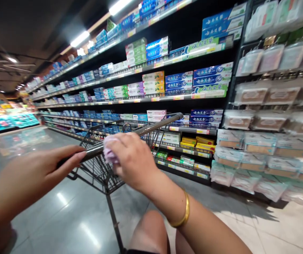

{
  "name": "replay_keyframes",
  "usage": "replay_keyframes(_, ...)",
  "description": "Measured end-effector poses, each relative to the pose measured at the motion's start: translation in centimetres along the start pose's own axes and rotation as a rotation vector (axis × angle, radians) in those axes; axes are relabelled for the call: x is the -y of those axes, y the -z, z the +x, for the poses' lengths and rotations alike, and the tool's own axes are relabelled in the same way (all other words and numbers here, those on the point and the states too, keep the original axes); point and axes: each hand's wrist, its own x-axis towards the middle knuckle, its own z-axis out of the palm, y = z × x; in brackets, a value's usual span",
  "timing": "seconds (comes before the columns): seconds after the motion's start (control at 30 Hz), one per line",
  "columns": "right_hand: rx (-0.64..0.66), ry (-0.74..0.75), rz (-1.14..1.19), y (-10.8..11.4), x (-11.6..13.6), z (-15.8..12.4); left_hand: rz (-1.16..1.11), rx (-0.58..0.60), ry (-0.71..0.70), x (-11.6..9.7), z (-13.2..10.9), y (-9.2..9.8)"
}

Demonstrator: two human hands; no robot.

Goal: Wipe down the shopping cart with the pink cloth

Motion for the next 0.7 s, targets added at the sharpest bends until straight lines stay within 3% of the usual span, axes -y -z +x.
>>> replay_keyframes(0.1, 0.002, 0.051, 0.078, -0.8, 0.4, 0.3, 0.043, -0.013, 0.068, -0.6, -0.2, -0.5)
replay_keyframes(0.27, -0.215, -0.215, 0.131, -1.2, -0.8, -0.2, 0.029, -0.068, 0.037, -2.1, 0.0, -1.0)
replay_keyframes(0.47, -0.119, -0.001, 0.172, -2.0, 1.6, -0.9, 0.062, -0.118, 0.061, -4.5, 0.9, -1.2)
replay_keyframes(0.63, -0.287, -0.203, 0.123, -1.8, 0.6, -1.4, 0.093, -0.162, 0.085, -6.8, 1.7, -1.5)
replay_keyframes(0.7, -0.301, -0.208, 0.137, -1.8, 0.4, -1.6, 0.089, -0.189, 0.062, -7.6, 2.1, -1.7)
